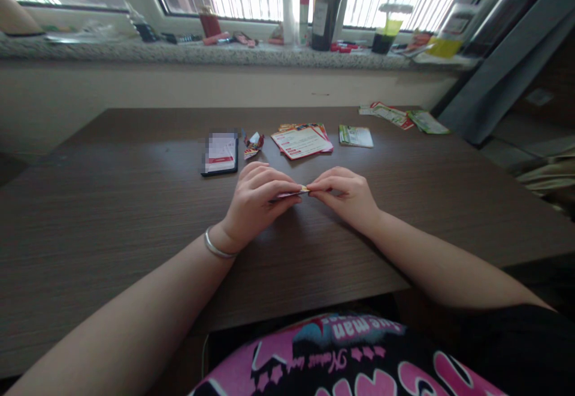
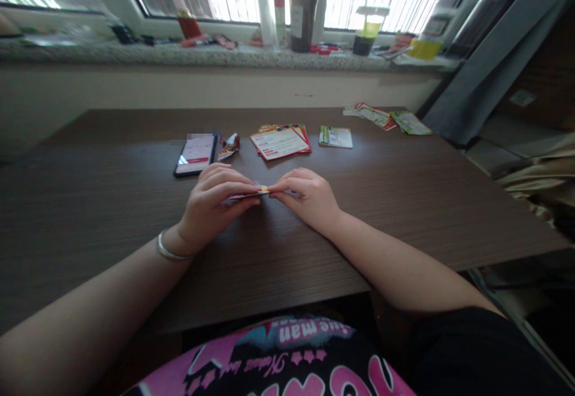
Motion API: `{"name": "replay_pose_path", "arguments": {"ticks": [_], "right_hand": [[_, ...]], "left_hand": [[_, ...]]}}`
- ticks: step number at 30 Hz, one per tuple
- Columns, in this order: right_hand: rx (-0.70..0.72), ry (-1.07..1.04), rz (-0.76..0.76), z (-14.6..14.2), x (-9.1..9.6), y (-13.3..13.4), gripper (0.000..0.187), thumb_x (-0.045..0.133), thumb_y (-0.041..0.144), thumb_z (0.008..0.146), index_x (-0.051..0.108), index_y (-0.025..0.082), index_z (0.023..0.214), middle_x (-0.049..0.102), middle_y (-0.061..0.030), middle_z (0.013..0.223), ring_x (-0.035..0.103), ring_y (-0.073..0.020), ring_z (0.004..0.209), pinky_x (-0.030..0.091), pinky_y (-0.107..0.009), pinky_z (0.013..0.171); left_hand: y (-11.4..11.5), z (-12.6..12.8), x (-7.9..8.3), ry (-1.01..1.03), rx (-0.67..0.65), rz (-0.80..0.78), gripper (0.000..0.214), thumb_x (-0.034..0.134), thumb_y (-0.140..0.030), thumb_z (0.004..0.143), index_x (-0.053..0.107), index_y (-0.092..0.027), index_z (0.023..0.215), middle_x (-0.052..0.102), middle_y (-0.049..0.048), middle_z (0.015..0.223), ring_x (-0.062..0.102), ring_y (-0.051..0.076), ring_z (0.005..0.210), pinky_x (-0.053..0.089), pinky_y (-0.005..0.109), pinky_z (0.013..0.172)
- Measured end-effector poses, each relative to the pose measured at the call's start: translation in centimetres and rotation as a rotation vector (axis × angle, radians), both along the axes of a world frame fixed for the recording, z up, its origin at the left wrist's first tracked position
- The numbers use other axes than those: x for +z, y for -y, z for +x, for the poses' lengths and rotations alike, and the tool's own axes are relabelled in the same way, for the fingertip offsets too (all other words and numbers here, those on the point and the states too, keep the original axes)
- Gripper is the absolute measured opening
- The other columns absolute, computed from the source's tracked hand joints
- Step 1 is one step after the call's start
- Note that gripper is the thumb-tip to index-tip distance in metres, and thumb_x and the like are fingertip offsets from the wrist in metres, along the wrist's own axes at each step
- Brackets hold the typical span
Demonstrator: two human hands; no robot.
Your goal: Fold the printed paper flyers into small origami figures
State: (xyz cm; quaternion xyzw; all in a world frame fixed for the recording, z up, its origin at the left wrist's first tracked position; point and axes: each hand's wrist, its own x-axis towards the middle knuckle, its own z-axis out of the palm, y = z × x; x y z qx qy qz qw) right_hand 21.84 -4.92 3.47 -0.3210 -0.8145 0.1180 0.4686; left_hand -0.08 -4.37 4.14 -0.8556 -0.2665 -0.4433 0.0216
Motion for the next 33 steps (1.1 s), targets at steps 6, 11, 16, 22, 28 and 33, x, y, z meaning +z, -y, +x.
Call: {"name": "replay_pose_path", "arguments": {"ticks": [6, 11, 16, 22, 28, 33], "right_hand": [[-0.010, -0.012, -0.048, 0.08, 0.13, 0.15, 0.007, 0.066, 0.026, 0.085, 0.072, 0.025, 0.084, 0.072, -0.0016, 0.085, 0.066, -0.0147, 0.079, 0.054, -0.030, 0.071], [-0.040, 0.014, 0.034, 0.36, 0.12, 0.12, 0.007, 0.064, 0.026, 0.086, 0.070, 0.025, 0.085, 0.072, -0.0024, 0.086, 0.066, -0.0156, 0.083, 0.053, -0.033, 0.076], [-0.067, 0.089, 0.066, 0.18, 0.35, 0.12, 0.006, 0.064, 0.027, 0.086, 0.069, 0.026, 0.087, 0.072, -0.0019, 0.090, 0.065, -0.0172, 0.087, 0.051, -0.037, 0.083], [-0.062, 0.111, 0.073, -0.08, 0.36, 0.13, 0.005, 0.067, 0.030, 0.084, 0.069, 0.028, 0.088, 0.072, -0.0009, 0.090, 0.064, -0.0174, 0.088, 0.050, -0.036, 0.083], [-0.060, 0.100, 0.116, -0.09, 0.36, 0.15, 0.006, 0.065, 0.031, 0.086, 0.069, 0.026, 0.085, 0.071, -0.0015, 0.086, 0.064, -0.0163, 0.084, 0.050, -0.035, 0.080], [-0.087, 0.109, 0.105, -0.19, 0.48, 0.32, 0.006, 0.065, 0.029, 0.086, 0.068, 0.027, 0.082, 0.071, -0.0012, 0.085, 0.063, -0.0166, 0.084, 0.050, -0.035, 0.079]], "left_hand": [[0.00, -0.60, 0.36, -0.139, -0.010, 0.052, 0.016, 0.069, -0.038, 0.082, 0.069, -0.031, 0.097, 0.074, -0.0017, 0.094, 0.065, 0.015, 0.086, 0.042, 0.039, 0.099], [0.01, -0.58, 0.28, -0.058, 0.031, 0.070, 0.013, 0.070, -0.031, 0.083, 0.068, -0.029, 0.095, 0.074, -0.0035, 0.090, 0.066, 0.013, 0.082, 0.042, 0.038, 0.097], [0.06, -0.28, 0.14, -0.015, 0.056, 0.003, 0.006, 0.068, -0.032, 0.084, 0.068, -0.027, 0.086, 0.074, -0.0029, 0.084, 0.066, 0.012, 0.076, 0.044, 0.037, 0.095], [0.08, -0.04, 0.13, 0.002, 0.026, 0.017, 0.007, 0.068, -0.032, 0.084, 0.068, -0.026, 0.082, 0.074, -0.0027, 0.081, 0.066, 0.012, 0.074, 0.046, 0.036, 0.091], [0.03, 0.06, -0.01, 0.009, 0.001, 0.043, 0.006, 0.071, -0.029, 0.082, 0.067, -0.025, 0.084, 0.073, -0.0026, 0.083, 0.066, 0.012, 0.075, 0.046, 0.036, 0.090], [0.14, 0.14, 0.14, -0.012, 0.009, 0.028, 0.004, 0.069, -0.029, 0.083, 0.067, -0.026, 0.085, 0.073, -0.0023, 0.083, 0.066, 0.013, 0.077, 0.045, 0.036, 0.091]]}}
